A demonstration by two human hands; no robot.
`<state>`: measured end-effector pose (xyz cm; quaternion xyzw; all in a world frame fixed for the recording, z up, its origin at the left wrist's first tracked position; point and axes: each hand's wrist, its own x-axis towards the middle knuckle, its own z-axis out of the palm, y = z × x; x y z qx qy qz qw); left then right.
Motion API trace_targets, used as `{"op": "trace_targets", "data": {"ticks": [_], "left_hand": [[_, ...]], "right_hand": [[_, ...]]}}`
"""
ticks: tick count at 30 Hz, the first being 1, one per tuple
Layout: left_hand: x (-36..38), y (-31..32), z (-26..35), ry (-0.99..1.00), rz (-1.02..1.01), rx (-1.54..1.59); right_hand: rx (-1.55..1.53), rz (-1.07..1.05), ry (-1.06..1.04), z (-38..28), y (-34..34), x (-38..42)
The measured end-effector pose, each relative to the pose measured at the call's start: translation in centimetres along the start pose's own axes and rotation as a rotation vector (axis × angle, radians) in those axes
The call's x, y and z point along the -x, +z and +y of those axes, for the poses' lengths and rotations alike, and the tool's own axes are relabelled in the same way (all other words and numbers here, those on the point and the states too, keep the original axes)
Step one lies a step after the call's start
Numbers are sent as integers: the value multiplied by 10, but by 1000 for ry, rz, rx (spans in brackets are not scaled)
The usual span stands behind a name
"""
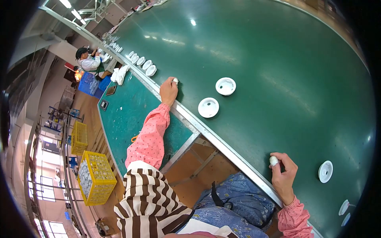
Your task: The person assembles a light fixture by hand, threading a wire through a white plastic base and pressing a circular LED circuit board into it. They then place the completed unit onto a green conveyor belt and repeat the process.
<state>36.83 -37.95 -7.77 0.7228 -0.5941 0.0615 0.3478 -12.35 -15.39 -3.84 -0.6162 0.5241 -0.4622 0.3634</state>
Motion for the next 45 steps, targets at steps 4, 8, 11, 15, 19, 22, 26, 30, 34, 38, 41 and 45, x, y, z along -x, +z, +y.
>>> {"op": "trace_targets", "data": {"ticks": [4,8,11,15,19,22,26,30,34,38,41,45], "left_hand": [[2,6,-7,91,59,-28],[6,5,-15,40,-31,16],[-4,4,-28,151,-41,21],[5,-12,11,18,-159,-115],[15,4,-1,138,-55,-84],[28,9,4,57,-19,-65],[39,7,16,59,18,3],[42,7,28,67,64,7],[43,4,32,67,69,5],[45,1,39,27,64,25],[45,1,39,31,71,35],[46,3,37,49,90,46]], "right_hand": [[-1,30,-27,-3,2,0],[133,-11,-190,-19,-8,0],[129,52,-276,-15,-8,5],[143,45,-349,-5,-10,12],[168,59,-431,6,-8,13],[177,52,-454,4,-10,12],[193,29,-472,-5,-2,6],[210,7,-496,-18,0,5],[207,6,-487,-18,2,7],[217,6,-481,-19,1,6],[217,2,-484,-17,2,6],[224,-10,-462,-18,1,7]]}}
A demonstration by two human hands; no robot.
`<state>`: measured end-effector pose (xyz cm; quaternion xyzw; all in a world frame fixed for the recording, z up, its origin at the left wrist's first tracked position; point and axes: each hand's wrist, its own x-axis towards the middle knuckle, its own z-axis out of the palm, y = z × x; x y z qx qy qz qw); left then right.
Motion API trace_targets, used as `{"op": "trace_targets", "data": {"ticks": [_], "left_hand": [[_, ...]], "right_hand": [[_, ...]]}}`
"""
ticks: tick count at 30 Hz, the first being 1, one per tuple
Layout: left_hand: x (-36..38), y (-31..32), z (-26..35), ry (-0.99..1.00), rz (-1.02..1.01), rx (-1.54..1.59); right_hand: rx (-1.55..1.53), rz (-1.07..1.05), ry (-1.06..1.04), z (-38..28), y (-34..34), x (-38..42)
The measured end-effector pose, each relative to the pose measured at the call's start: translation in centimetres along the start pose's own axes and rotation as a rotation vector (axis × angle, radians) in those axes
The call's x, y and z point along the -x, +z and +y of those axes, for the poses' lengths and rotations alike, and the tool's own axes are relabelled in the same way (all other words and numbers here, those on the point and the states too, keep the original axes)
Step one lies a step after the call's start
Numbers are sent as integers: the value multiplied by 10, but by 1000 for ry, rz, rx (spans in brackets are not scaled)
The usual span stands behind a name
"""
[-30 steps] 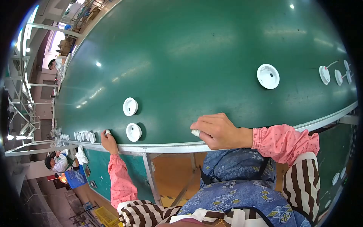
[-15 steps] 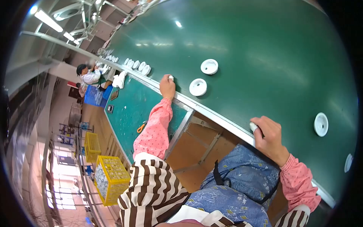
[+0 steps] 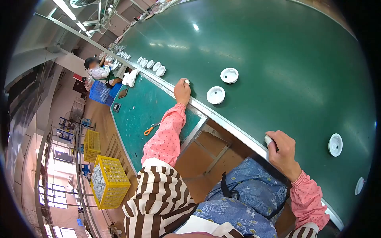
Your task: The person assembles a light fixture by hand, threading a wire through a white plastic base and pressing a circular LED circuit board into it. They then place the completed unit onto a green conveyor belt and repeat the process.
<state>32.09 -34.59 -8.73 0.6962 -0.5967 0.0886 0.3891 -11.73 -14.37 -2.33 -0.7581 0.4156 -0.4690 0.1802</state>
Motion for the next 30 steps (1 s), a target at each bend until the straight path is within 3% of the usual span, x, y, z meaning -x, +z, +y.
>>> {"op": "trace_targets", "data": {"ticks": [10,16,22,26,27,30], "left_hand": [[0,-3,1,-11,11,0],[-4,-9,6,-83,-120,-35],[0,-11,9,-30,-59,-4],[-5,-14,4,32,-172,-11],[-15,-9,-10,170,-147,-63],[-72,-47,-2,41,-102,-218]], "right_hand": [[2,-11,5,1,1,1],[-2,2,9,1,1,0],[2,-16,27,-2,0,-1],[0,-5,26,-1,0,0],[6,-5,29,0,0,0],[3,-13,44,1,0,-1]]}}
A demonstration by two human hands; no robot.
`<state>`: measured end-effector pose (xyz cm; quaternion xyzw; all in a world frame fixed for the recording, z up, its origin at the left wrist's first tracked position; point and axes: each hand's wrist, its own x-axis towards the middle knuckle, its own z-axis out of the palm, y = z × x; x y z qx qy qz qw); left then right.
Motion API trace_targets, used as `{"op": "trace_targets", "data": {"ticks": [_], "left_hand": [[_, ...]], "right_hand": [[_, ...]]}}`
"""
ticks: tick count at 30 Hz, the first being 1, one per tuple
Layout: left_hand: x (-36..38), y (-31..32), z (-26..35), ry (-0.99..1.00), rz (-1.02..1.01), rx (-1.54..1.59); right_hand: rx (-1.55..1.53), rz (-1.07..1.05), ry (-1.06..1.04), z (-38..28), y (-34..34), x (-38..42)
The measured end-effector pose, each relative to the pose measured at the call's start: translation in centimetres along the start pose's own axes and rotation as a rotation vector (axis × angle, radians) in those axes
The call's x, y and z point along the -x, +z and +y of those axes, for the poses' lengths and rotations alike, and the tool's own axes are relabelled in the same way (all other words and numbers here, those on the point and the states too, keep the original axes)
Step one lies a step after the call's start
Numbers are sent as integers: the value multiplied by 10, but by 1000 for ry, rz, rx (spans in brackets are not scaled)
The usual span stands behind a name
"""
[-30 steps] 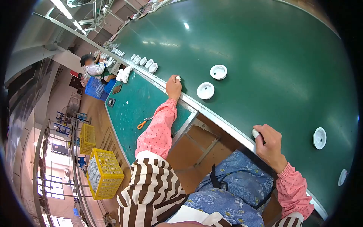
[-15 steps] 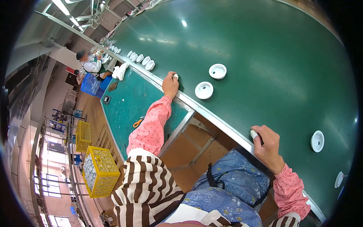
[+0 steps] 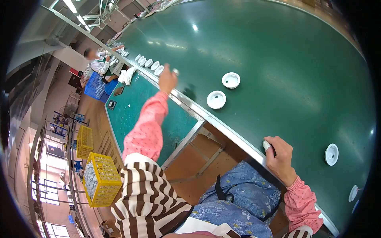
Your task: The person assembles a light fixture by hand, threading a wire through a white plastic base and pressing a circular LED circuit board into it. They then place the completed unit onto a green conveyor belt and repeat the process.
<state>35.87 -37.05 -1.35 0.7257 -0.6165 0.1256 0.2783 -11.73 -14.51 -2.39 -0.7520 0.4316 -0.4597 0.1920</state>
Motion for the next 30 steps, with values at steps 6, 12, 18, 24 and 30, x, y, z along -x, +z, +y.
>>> {"op": "trace_targets", "data": {"ticks": [6,12,18,24,30], "left_hand": [[-119,-113,-37,-329,62,-275],[-116,-116,-30,-355,22,-313],[-50,2,-39,-169,-84,-143],[2,66,-24,-208,-76,35],[9,71,-27,-209,-37,96]], "right_hand": [[5,-1,9,1,-1,0],[-10,-12,13,-1,-1,1],[-9,-2,10,-2,-1,1],[-1,-23,37,-4,-4,-1],[-11,-21,54,-2,-3,0]]}}
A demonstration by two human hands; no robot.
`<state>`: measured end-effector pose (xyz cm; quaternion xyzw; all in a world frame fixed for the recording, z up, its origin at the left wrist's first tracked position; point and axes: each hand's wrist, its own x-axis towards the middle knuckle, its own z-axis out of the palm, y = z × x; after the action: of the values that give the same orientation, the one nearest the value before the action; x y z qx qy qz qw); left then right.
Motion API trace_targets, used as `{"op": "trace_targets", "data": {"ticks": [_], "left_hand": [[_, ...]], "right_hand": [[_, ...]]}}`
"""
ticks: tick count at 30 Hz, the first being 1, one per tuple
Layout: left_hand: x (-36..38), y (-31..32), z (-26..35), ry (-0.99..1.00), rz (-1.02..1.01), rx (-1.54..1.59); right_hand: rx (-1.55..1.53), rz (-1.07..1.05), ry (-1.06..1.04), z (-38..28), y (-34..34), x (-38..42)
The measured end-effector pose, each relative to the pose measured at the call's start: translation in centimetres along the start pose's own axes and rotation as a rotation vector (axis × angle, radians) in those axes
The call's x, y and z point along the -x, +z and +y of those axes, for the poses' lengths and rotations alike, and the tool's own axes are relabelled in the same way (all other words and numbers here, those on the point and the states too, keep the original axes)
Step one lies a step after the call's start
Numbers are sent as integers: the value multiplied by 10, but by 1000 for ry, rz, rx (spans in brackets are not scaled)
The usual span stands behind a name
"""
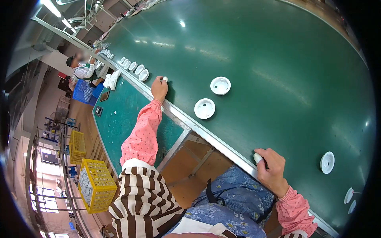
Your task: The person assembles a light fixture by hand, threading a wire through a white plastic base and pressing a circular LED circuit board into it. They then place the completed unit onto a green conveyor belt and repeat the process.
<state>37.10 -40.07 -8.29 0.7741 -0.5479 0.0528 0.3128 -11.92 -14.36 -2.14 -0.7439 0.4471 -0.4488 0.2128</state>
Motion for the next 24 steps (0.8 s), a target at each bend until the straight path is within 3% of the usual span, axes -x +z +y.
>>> {"op": "trace_targets", "data": {"ticks": [24], "left_hand": [[10,-14,22,-86,4,86]], "right_hand": [[-8,13,38,-1,-3,-1]]}}
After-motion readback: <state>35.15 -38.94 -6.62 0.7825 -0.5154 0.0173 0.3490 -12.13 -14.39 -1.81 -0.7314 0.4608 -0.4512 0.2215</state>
